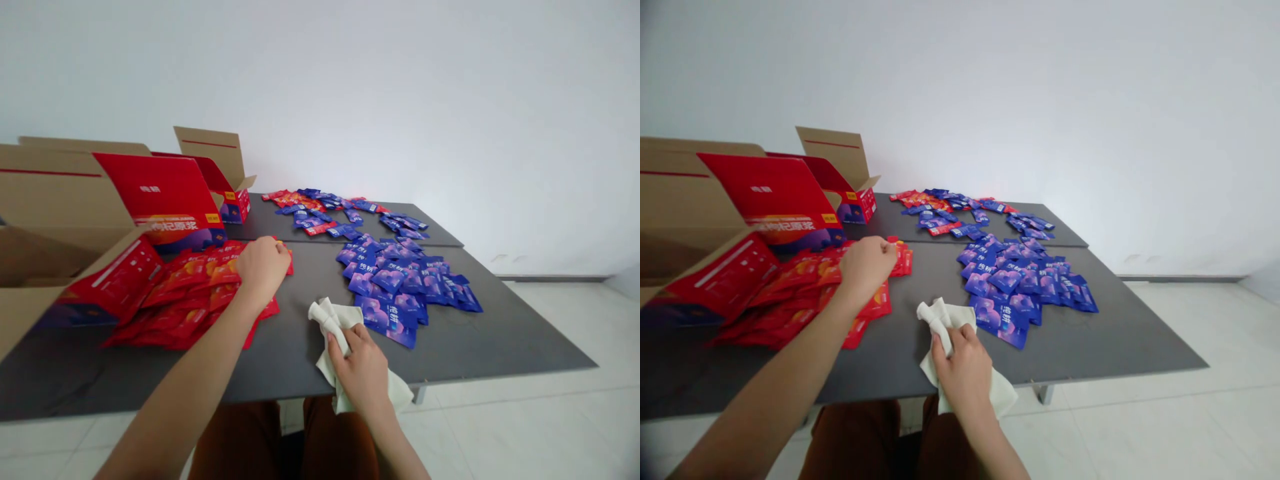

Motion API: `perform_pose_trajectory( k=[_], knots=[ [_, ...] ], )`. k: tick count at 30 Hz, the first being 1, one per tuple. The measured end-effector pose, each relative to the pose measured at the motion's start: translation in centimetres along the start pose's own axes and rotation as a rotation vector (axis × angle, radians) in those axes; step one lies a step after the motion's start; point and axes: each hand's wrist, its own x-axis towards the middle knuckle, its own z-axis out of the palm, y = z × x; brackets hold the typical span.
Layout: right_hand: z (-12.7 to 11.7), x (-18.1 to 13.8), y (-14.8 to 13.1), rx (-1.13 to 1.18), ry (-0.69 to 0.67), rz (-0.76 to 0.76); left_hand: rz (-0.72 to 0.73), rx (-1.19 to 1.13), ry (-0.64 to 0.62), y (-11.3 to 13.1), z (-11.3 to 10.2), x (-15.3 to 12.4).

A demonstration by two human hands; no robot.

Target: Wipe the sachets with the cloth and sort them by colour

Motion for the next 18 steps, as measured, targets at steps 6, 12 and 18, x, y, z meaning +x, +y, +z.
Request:
perform_pose_trajectory(
  k=[6, 12, 18],
  knots=[
    [0.0, 0.1, 0.3, 0.049, -0.031, -0.046, 0.174, 0.084, -0.104, 5.6, 10.2, 6.6],
    [0.6, -0.1, 0.9, 0.096, 0.003, -0.1, 0.379, 0.242, -0.137, 7.9, 16.4, 11.1],
    [0.9, -0.1, 1.1, 0.117, 0.022, -0.14, 0.42, 0.31, -0.218, 9.2, 18.4, 12.9]
  ],
)
